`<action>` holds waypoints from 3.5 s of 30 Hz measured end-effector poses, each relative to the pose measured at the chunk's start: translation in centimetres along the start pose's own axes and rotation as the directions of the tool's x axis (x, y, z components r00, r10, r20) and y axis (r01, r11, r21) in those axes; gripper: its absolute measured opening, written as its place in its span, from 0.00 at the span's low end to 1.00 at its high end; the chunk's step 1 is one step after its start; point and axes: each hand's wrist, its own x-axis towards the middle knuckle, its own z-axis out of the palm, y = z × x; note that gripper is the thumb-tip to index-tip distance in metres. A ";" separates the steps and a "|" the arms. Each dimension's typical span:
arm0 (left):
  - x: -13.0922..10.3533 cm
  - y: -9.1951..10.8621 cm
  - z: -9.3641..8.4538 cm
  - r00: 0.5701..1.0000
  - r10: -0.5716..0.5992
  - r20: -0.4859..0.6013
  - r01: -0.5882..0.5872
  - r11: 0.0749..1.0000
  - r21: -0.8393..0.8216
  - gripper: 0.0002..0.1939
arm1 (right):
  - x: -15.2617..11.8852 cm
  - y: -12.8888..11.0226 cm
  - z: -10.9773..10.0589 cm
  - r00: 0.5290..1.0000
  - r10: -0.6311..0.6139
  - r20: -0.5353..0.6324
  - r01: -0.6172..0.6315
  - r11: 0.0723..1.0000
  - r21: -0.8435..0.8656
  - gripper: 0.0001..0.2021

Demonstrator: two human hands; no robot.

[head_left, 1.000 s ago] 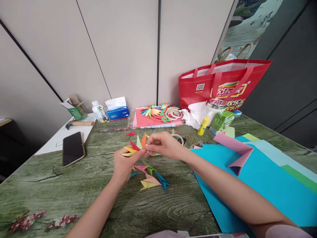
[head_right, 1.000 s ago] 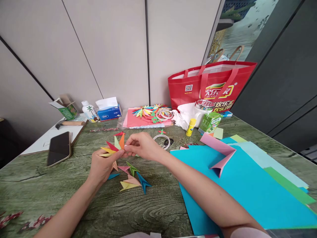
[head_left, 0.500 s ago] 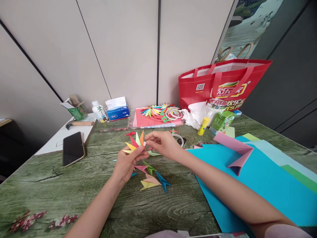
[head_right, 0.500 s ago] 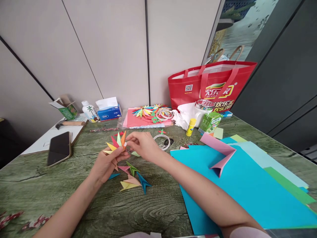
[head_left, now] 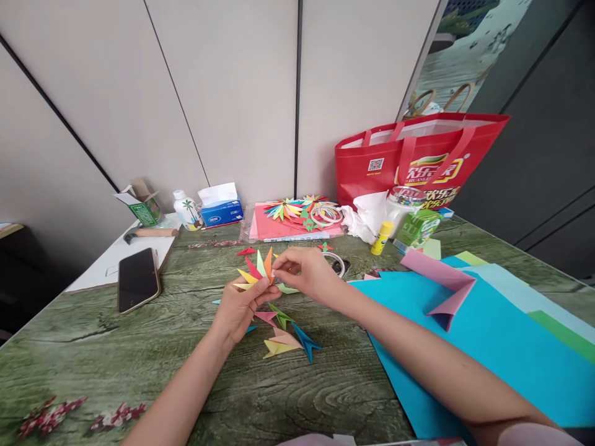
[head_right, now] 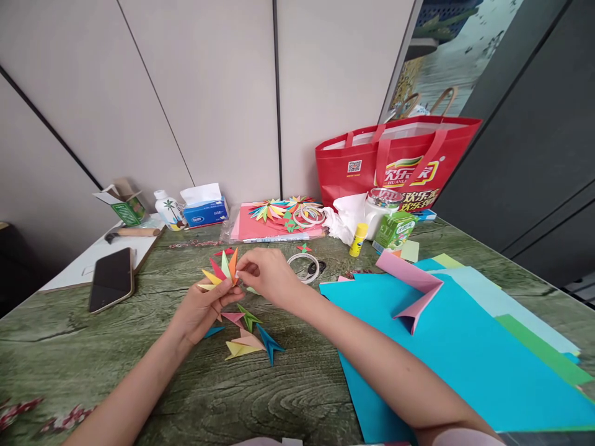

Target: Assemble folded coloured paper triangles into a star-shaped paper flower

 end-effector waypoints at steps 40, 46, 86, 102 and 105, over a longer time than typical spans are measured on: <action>0.6 -0.6 -0.5 0.999 -0.052 -0.002 0.052 0.999 0.009 0.10 | 0.1 0.3 0.4 0.993 -0.023 0.112 0.042 0.985 -0.169 0.06; 0.7 -0.5 -0.4 0.996 -0.088 -0.008 0.088 0.996 -0.003 0.11 | -0.1 0.8 0.7 0.989 -0.046 0.137 0.076 0.973 -0.218 0.07; 1.1 0.1 -1.3 0.971 -0.225 0.087 0.226 0.974 -0.007 0.03 | 0.4 0.9 -1.2 0.977 -0.133 0.167 0.139 0.990 -0.025 0.04; 0.6 0.0 -1.2 0.938 -0.260 0.230 0.266 0.964 0.009 0.07 | 0.2 0.2 -2.7 0.913 -0.240 0.331 0.289 0.951 -0.107 0.06; 0.6 -0.1 -1.3 0.935 -0.272 0.227 0.276 0.961 0.014 0.07 | 0.2 0.3 -2.6 0.905 -0.251 0.344 0.306 0.945 -0.117 0.06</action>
